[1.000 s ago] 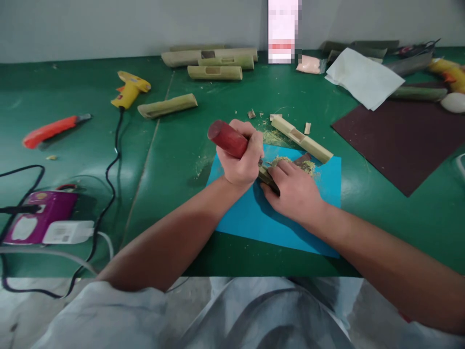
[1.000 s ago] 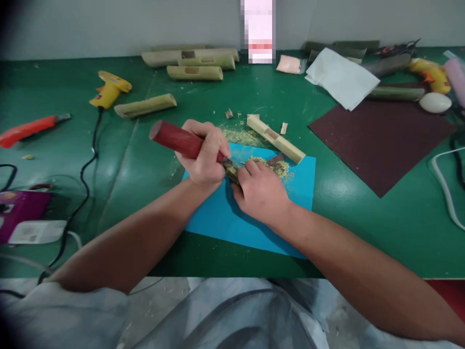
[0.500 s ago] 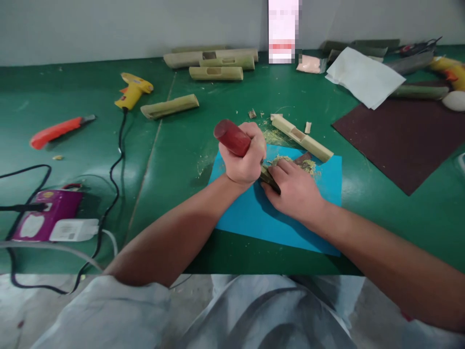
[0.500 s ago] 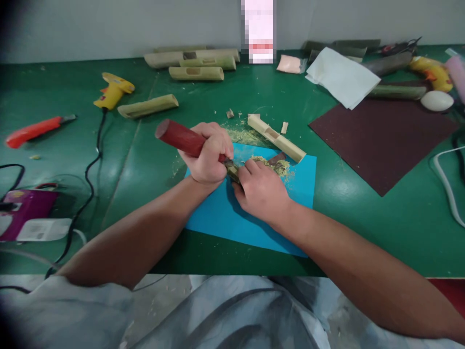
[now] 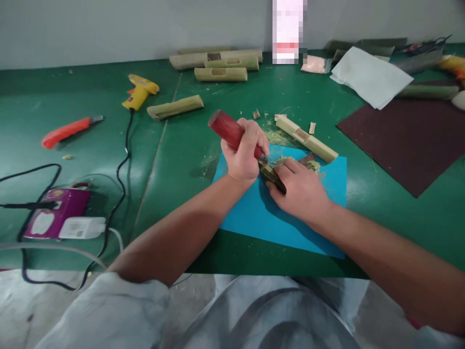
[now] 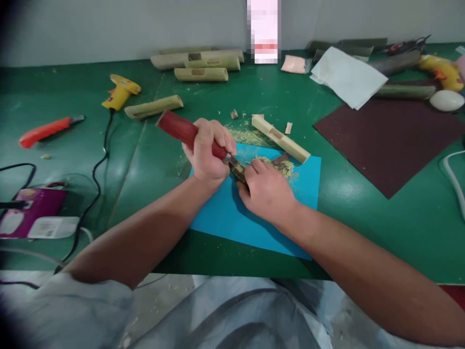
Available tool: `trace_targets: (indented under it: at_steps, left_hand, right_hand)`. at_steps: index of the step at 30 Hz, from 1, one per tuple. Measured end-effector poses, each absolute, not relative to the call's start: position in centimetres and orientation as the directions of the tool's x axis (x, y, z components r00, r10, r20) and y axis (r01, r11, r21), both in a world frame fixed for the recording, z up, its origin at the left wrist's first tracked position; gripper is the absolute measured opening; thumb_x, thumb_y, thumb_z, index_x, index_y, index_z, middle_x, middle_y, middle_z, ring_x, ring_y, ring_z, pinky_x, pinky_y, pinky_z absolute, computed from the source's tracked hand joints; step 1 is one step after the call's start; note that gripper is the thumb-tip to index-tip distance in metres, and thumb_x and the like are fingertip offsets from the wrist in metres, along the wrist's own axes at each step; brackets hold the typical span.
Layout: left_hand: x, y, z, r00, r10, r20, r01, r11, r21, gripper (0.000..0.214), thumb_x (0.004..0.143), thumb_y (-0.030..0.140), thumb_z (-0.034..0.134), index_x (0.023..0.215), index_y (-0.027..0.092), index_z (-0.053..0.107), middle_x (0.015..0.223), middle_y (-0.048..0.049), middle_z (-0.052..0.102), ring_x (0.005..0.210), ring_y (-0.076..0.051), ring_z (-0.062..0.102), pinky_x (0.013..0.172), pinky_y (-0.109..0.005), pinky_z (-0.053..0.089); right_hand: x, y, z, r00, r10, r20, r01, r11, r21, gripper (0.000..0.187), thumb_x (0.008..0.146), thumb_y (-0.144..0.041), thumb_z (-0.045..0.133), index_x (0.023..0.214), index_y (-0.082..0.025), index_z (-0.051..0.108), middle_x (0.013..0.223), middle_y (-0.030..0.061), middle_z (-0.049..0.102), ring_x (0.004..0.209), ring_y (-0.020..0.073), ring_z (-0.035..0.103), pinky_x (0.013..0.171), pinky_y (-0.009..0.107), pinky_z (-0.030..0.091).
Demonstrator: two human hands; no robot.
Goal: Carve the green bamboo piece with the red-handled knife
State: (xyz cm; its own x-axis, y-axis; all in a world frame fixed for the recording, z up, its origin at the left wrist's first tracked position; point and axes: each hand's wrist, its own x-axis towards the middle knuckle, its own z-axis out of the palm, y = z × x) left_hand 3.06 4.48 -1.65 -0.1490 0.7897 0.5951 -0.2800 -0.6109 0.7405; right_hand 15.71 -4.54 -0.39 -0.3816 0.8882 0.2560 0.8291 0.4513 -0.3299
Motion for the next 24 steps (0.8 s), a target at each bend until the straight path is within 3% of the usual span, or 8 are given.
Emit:
trace_targets:
  at_steps: [16,24]
  left_hand:
    - [3.06,3.61,-0.97,-0.188,0.828,0.528,-0.242,-0.560,0.792,0.043,0.092,0.046,0.069,0.063,0.023,0.046,0.051,0.0057,0.045,0.044,-0.010,0.045,0.047,-0.029,0.034]
    - [3.03,3.82,-1.02,-0.224,0.820,0.527,-0.330,-0.572,0.751,0.042,0.094,0.040,0.070,0.061,0.022,0.050,0.050,0.0051,0.048,0.043,-0.010,0.047,0.045,-0.030,0.033]
  right_hand:
    - [15.77,-4.78,-0.34,-0.350,0.902,0.252,0.855,0.417,-0.307,0.021,0.093,-0.035,0.063,0.100,-0.015,0.067,0.102,0.0140,0.069,0.098,0.0291,0.064,0.081,0.039,0.048]
    - [15.70,-4.70,-0.34,-0.351,0.905,0.241,0.854,0.415,-0.315,0.018,0.094,-0.032,0.062,0.100,-0.015,0.066,0.104,0.0150,0.068,0.099,0.0305,0.064,0.081,0.040,0.049]
